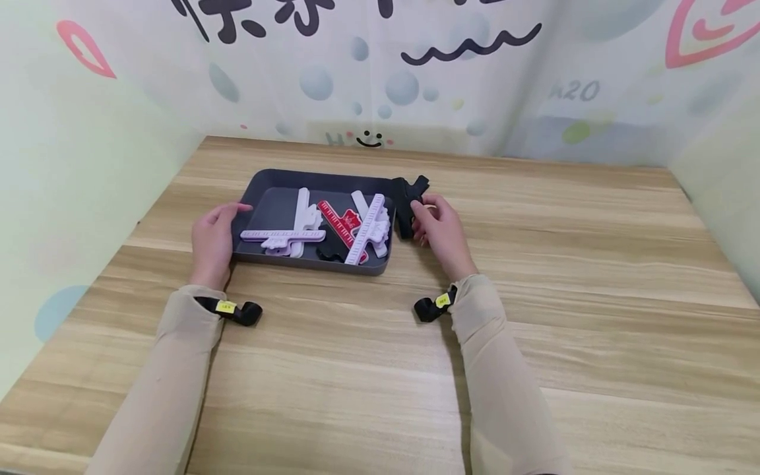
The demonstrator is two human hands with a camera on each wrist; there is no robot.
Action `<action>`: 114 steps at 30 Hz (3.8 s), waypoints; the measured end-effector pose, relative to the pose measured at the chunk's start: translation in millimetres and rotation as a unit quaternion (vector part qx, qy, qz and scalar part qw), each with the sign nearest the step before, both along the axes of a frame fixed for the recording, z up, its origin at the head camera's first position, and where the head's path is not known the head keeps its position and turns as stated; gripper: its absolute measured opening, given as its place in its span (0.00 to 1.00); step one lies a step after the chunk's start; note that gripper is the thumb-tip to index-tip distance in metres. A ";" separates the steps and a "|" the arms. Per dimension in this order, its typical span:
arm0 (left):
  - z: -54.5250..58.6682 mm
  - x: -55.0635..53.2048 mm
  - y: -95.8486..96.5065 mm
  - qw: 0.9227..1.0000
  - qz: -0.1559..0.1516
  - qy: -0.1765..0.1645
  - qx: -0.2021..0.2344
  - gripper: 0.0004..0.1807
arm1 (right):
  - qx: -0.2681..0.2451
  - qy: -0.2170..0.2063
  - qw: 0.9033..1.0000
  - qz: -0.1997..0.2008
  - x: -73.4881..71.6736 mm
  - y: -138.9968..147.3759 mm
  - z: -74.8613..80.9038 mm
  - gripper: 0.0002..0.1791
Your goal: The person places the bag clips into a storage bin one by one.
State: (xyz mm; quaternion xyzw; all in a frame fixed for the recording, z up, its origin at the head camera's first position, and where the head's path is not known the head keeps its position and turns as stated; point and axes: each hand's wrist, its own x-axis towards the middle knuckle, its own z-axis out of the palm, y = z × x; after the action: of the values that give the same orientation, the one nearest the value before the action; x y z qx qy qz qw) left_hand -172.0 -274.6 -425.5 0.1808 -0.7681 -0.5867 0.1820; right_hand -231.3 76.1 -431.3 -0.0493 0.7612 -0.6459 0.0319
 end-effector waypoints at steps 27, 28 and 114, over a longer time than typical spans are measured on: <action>0.8 -1.6 -0.4 1.000 0.004 -0.001 -0.004 0.18 | -0.008 0.002 1.000 0.003 -1.6 0.1 -2.0 0.24; 0.8 -1.7 -0.4 1.000 0.003 -0.001 -0.005 0.18 | -0.009 0.002 1.000 0.003 -1.8 0.1 -2.2 0.24; -0.6 0.2 -2.3 1.000 0.002 0.002 0.001 0.18 | 0.063 0.083 0.993 0.060 38.3 -79.8 31.8 0.29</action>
State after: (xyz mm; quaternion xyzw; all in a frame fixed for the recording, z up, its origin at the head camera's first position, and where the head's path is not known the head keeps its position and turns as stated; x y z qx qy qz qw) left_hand -171.8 -276.9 -426.0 0.1814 -0.7667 -0.5875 0.1847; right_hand -193.0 -3.6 -399.5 -0.1463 0.7960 -0.5873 0.0103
